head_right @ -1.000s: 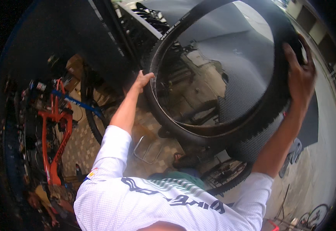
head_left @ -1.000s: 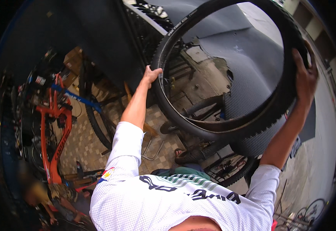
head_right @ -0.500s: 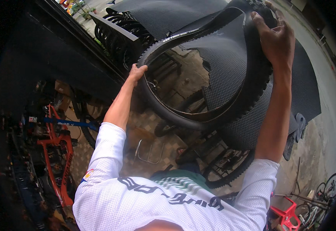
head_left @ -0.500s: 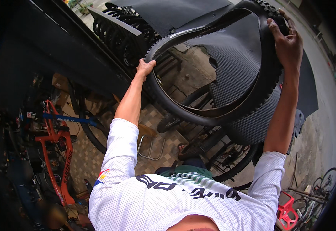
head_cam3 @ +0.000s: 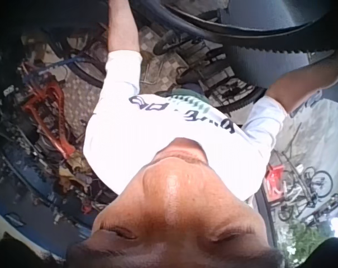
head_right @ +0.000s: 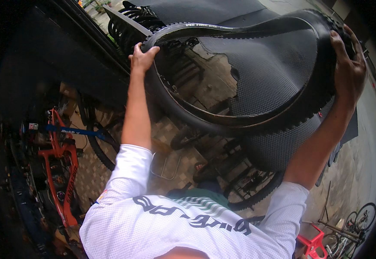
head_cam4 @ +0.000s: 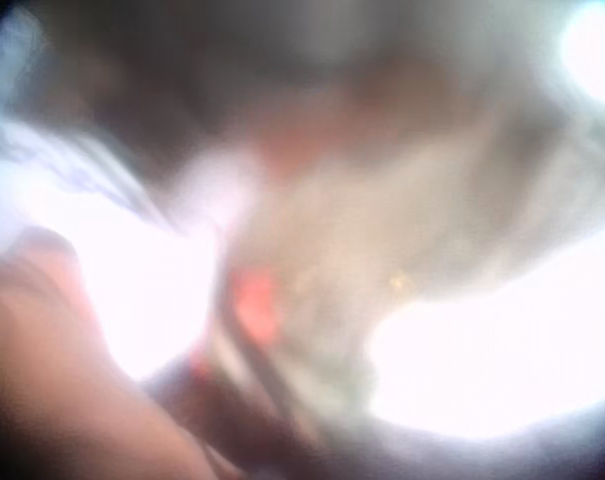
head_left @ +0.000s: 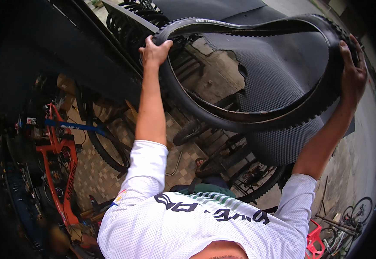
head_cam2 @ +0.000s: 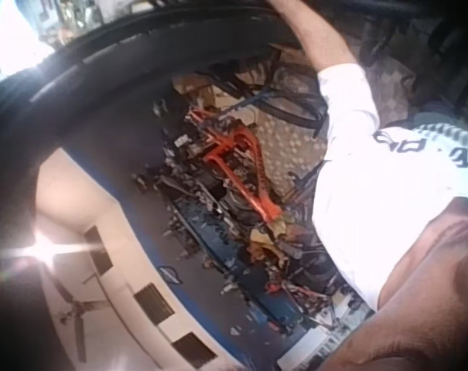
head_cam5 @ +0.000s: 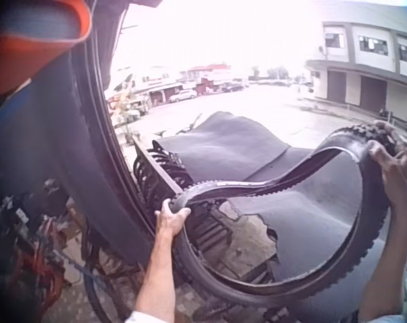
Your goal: The person scrubs a bicycle cassette with a brush over a tray, then wipes hands. They pick up a bicycle wheel and tire, sit on the floor, and mount the tire onto the wheel rim.
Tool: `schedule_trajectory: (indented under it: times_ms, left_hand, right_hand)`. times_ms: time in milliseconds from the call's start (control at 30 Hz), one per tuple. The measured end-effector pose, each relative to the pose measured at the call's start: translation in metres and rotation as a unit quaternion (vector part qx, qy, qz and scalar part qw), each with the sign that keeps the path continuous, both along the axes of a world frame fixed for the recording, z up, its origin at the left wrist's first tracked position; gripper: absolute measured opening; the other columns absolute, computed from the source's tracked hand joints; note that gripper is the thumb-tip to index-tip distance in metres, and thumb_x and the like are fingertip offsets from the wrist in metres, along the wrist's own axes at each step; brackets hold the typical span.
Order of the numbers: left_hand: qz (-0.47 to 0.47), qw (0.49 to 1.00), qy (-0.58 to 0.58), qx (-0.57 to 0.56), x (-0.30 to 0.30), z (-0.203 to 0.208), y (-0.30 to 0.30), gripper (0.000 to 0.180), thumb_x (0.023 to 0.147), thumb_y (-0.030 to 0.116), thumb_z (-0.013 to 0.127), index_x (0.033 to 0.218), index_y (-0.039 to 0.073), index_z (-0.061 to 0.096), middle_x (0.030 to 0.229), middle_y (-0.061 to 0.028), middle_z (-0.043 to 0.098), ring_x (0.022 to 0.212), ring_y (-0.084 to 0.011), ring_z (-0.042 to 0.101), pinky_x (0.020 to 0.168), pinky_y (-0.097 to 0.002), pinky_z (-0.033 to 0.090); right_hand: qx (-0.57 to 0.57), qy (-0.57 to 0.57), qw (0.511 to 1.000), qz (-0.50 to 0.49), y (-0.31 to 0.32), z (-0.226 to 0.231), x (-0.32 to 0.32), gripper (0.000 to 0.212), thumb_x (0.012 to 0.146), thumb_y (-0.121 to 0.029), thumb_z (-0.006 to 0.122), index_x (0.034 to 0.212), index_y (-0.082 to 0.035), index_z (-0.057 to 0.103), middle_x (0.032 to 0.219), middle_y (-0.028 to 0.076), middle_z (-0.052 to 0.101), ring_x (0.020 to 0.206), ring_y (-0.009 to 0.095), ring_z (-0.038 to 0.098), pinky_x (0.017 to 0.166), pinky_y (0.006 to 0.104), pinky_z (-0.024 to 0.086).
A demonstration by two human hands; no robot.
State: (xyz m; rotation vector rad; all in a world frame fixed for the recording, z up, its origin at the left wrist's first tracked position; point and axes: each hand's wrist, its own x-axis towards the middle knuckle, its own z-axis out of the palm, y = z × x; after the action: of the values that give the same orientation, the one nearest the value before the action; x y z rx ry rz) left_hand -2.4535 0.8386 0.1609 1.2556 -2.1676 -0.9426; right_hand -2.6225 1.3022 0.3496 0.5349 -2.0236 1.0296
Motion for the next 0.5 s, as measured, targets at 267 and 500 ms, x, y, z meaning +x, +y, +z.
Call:
schedule_trajectory:
  times_ms: [267, 500]
  left_hand:
    - [0.055, 0.984, -0.106, 0.131, 0.058, -0.187, 0.032, 0.087, 0.062, 0.031, 0.078, 0.142, 0.011, 0.050, 0.133, -0.0228, 0.061, 0.126, -0.0376, 0.058, 0.108, -0.0411, 0.047]
    - [0.065, 0.989, -0.077, 0.107, 0.188, -0.213, 0.018, 0.087, 0.061, 0.034, 0.079, 0.138, 0.005, 0.054, 0.134, -0.0216, 0.062, 0.124, -0.0350, 0.060, 0.105, -0.0404, 0.049]
  right_hand:
    - [0.102, 0.000, 0.989, 0.104, -0.046, -0.018, 0.015, 0.057, 0.091, -0.042, 0.073, 0.141, -0.020, 0.061, 0.124, 0.013, 0.071, 0.112, 0.027, 0.070, 0.100, 0.0387, 0.054]
    - [0.023, -0.086, 0.967, 0.239, -0.102, 0.024, 0.127, 0.056, 0.089, -0.030, 0.078, 0.141, -0.017, 0.060, 0.115, 0.019, 0.073, 0.100, 0.025, 0.074, 0.088, 0.0364, 0.062]
